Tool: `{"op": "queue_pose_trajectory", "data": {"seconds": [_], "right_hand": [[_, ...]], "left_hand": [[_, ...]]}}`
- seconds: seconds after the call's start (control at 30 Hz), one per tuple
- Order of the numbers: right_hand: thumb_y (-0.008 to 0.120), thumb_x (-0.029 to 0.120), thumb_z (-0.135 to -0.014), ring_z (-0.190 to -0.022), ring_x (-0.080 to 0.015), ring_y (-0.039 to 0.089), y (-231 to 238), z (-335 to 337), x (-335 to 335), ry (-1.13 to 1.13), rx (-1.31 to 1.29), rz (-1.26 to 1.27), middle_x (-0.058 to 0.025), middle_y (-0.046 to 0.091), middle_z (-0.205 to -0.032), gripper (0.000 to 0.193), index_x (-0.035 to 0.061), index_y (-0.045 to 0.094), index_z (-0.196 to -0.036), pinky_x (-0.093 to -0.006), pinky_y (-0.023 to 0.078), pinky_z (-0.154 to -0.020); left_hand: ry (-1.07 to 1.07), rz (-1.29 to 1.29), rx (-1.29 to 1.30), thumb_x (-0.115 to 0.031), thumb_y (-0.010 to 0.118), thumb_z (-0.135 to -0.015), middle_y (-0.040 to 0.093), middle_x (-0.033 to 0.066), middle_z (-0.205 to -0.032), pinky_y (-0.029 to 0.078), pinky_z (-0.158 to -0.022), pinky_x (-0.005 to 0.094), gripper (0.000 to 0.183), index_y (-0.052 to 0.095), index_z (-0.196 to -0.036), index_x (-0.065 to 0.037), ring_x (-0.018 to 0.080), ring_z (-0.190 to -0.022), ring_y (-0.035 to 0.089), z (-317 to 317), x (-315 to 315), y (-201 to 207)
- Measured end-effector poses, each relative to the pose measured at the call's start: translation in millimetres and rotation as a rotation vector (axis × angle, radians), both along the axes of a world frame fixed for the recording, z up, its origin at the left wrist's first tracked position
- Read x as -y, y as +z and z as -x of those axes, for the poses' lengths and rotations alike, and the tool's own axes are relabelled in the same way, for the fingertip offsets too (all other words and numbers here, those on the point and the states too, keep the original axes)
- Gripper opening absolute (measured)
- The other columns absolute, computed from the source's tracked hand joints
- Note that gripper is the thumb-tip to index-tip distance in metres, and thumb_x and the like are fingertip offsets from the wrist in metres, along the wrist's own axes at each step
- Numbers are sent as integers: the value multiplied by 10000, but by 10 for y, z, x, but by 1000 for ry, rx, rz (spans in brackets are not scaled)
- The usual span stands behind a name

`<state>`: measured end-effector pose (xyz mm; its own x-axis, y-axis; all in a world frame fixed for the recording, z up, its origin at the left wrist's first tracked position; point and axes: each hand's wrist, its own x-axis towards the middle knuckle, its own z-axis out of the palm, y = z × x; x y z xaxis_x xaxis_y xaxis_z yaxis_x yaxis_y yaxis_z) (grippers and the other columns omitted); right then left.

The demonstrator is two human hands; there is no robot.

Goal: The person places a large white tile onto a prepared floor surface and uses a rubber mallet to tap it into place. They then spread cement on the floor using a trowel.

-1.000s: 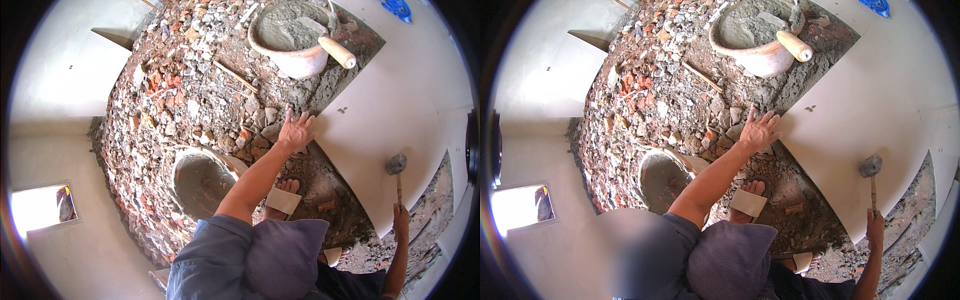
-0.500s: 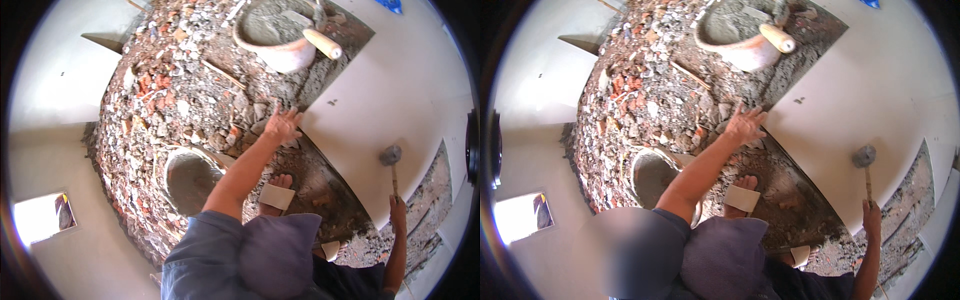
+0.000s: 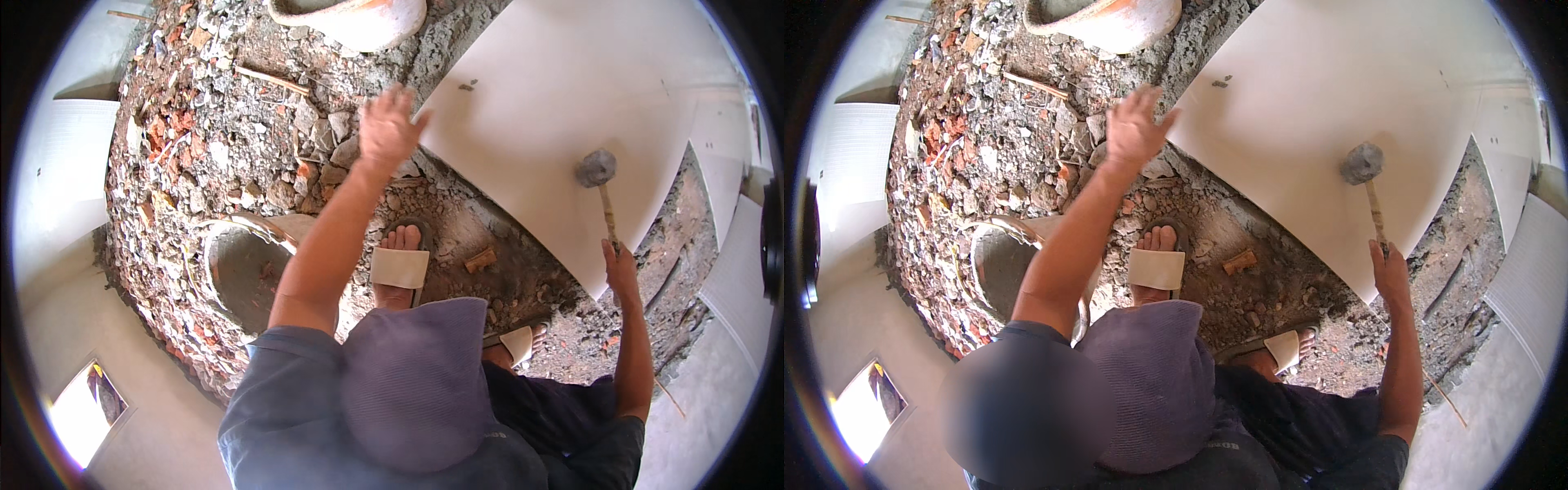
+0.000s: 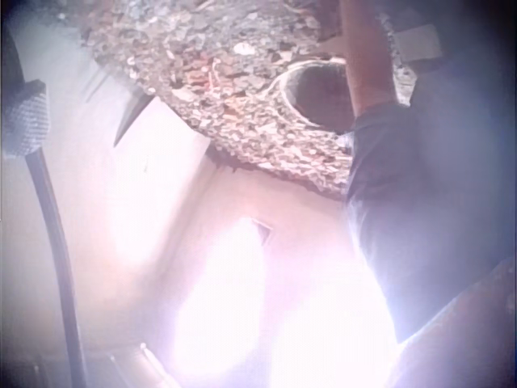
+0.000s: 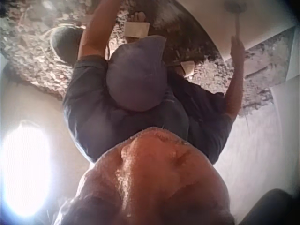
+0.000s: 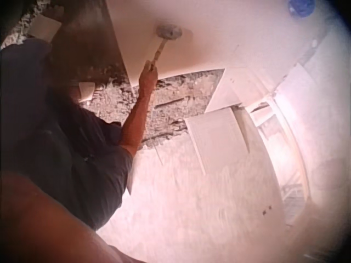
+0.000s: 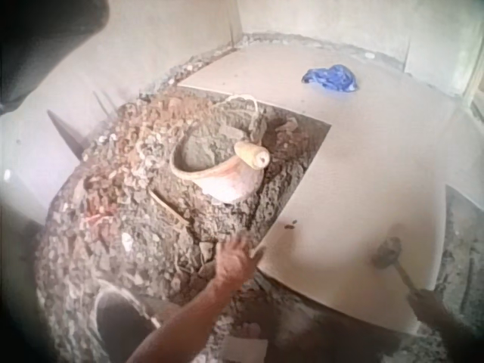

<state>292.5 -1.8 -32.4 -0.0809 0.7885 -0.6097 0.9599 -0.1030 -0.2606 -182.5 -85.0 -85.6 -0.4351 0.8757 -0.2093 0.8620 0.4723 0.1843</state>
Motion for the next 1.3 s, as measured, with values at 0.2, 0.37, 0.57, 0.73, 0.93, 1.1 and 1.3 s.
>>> {"op": "queue_pose_trajectory", "data": {"seconds": [0.2, 0.37, 0.57, 0.73, 0.93, 1.1, 1.3], "right_hand": [[508, 519, -943, -1101, -481, 560, -203, 17, 185, 80, -23, -104, -372, 589, -1115, 732, -170, 522, -1188, -462, 446, -938], [494, 526, -944, -1125, -484, 546, -342, -23, 238, 36, -35, -81, -387, 571, -1137, 749, -175, 506, -1209, -472, 433, -959], [499, 522, -943, -1121, -490, 546, -347, -34, 255, 65, -23, -181, -386, 568, -1144, 742, -170, 510, -1209, -475, 428, -970], [504, 517, -943, -1111, -486, 554, -371, -46, 258, 43, -37, -171, -383, 580, -1120, 737, -169, 510, -1211, -481, 433, -958], [522, 488, -946, -981, -484, 596, -459, 43, 360, 7, -43, -177, -337, 627, -999, 614, -100, 574, -1116, -482, 460, -852], [544, 428, -951, -825, -438, 613, -217, 379, 342, -41, -180, -295, -258, 648, -857, 495, -64, 586, -984, -491, 465, -753], [558, 345, -955, -838, -394, 608, -194, 761, -71, -8, -431, -671, -248, 632, -888, 427, -82, 571, -979, -451, 472, -780]], "left_hand": [[-262, 199, -132, -609, 268, -969, 85, 116, -1601, 122, -1170, 543, 732, 181, -1526, -143, 290, -1473, 98, -901, 91, -184], [-123, 222, -304, -448, 421, -992, 129, 101, -1601, 106, -1174, 549, 477, 407, -1435, -270, 280, -1479, 95, 33, 250, -211], [-276, 285, -219, -355, 557, -948, 258, 78, -1555, 97, -1189, 539, 258, 616, -1166, -229, 272, -1468, 152, 333, 305, -172], [-256, 91, -204, -353, 595, -922, 340, 56, -1511, 117, -1177, 544, 192, 698, -1001, -211, 252, -1437, 232, 385, 332, -300], [-240, -11, -411, -632, 545, -852, 193, 113, -1581, 79, -1177, 552, 788, 388, -1456, -151, 270, -1475, 134, -56, 273, -263], [-293, 197, 2, -751, 567, -753, 58, 216, -1585, 27, -1175, 557, 1169, 101, -1517, 2, 363, -1474, 38, -1071, -33, -236], [-236, 284, 42, -722, 605, -748, 56, 257, -1570, -6, -1155, 599, 1169, 122, -1508, 23, 407, -1464, 7, -1236, -122, -245]]}}
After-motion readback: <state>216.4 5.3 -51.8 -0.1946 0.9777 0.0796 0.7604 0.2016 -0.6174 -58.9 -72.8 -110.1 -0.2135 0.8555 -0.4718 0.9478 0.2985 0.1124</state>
